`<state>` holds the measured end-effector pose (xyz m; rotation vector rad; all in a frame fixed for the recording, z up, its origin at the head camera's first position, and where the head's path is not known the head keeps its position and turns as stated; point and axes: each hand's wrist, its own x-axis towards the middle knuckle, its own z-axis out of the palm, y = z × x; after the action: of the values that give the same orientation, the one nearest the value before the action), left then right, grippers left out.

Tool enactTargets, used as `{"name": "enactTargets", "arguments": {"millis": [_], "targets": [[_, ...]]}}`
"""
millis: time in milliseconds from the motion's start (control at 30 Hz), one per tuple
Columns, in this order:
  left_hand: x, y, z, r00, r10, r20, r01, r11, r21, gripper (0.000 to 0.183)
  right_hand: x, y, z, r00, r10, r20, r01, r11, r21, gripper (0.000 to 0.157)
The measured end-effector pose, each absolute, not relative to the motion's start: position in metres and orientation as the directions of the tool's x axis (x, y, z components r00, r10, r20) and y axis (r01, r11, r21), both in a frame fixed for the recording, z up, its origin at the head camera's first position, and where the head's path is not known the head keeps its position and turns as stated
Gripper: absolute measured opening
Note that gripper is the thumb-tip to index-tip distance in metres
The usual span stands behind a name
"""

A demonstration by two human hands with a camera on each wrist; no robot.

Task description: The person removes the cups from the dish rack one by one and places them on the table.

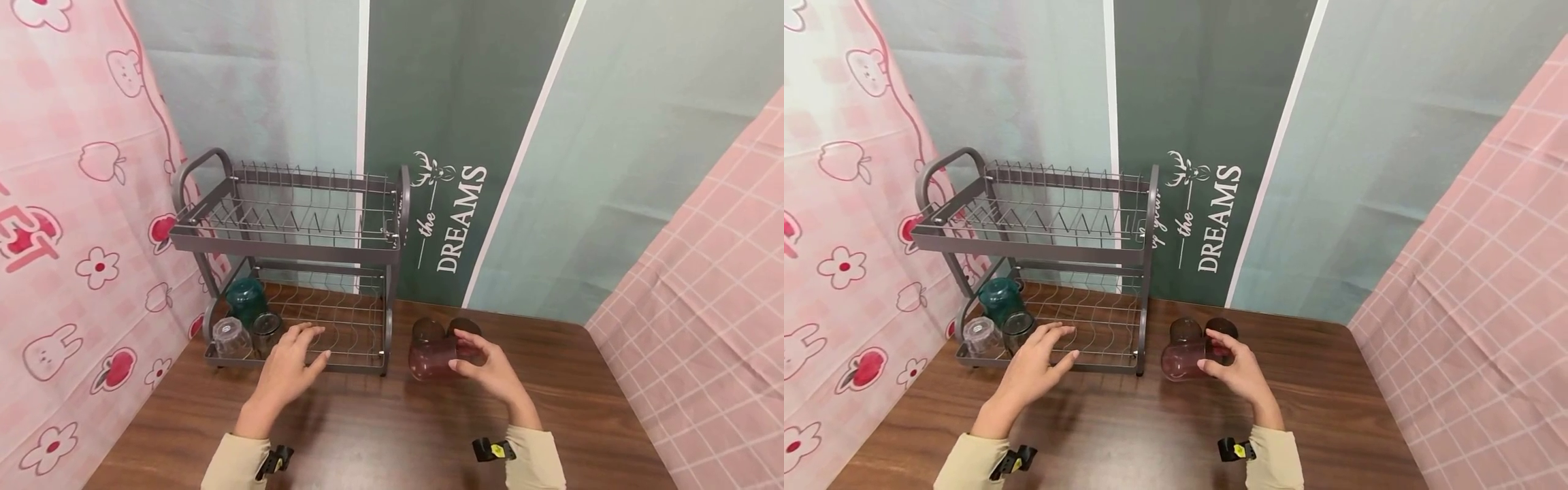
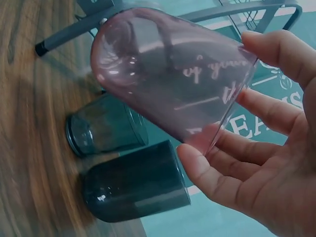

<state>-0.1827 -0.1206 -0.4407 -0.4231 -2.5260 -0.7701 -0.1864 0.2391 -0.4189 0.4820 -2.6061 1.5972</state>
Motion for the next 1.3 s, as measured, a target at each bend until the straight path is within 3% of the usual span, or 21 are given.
{"name": "enactTargets", "arguments": {"millis": [500,1300], "targets": [[-0.184,-0.140,-0.432,-0.810,0.142,0.569,0.399,0.844,0.358,0.041,-0.205,0.271,-0.441,-0.941,-0.245,0.235,-0.338,0.601,-0.725,0.055],[-0.188,-0.156,-0.420,-0.807,0.097,0.582,0.336,0.886,0.319,0.041,-0.202,0.289,-0.423,-0.933,-0.272,0.234,-0.353,0.808,-0.471,0.054]]}}
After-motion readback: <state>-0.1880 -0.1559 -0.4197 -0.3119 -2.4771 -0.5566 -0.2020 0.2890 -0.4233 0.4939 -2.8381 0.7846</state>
